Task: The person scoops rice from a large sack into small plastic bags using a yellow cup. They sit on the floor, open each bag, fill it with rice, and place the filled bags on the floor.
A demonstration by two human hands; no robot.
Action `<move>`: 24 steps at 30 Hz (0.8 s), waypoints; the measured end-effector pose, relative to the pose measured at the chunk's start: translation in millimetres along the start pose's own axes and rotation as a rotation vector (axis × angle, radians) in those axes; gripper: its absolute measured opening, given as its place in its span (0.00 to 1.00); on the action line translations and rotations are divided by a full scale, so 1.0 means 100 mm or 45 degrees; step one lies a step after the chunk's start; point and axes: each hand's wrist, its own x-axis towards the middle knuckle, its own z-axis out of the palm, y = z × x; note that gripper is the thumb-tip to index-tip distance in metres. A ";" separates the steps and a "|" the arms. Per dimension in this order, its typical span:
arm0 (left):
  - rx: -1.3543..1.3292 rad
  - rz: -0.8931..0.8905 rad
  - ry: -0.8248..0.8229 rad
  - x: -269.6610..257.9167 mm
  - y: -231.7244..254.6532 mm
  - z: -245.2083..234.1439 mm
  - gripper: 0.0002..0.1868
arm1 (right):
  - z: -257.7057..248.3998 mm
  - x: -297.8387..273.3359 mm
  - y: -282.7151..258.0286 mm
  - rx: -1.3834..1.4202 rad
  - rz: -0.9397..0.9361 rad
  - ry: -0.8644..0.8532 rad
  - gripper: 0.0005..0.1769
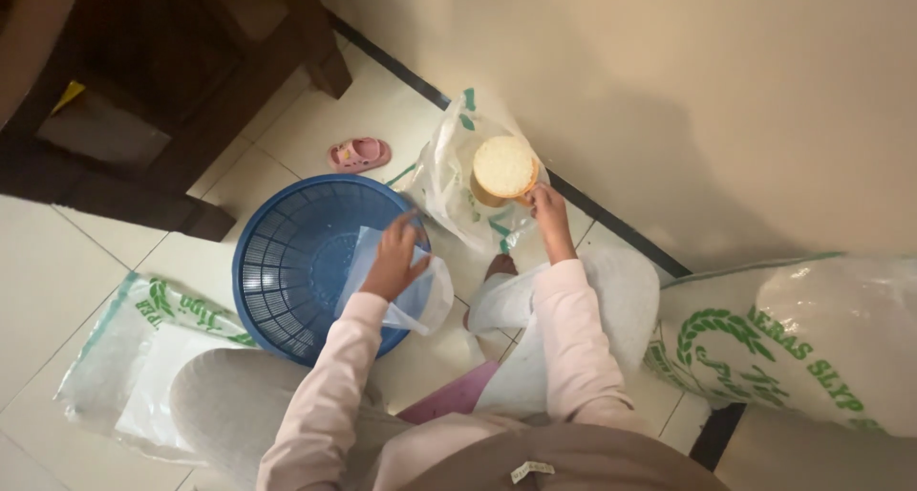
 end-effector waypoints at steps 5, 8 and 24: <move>0.742 0.037 -0.379 -0.47 -0.20 0.23 0.13 | -0.04 -0.16 -0.21 -0.058 0.009 0.003 0.12; 0.732 -0.030 -0.283 -0.58 -0.49 0.42 0.11 | -0.02 -0.28 -0.38 -0.067 0.033 0.004 0.12; 0.295 -0.157 0.070 -0.55 -1.37 0.31 0.37 | 0.21 -0.78 -1.64 -0.058 -0.051 -0.138 0.13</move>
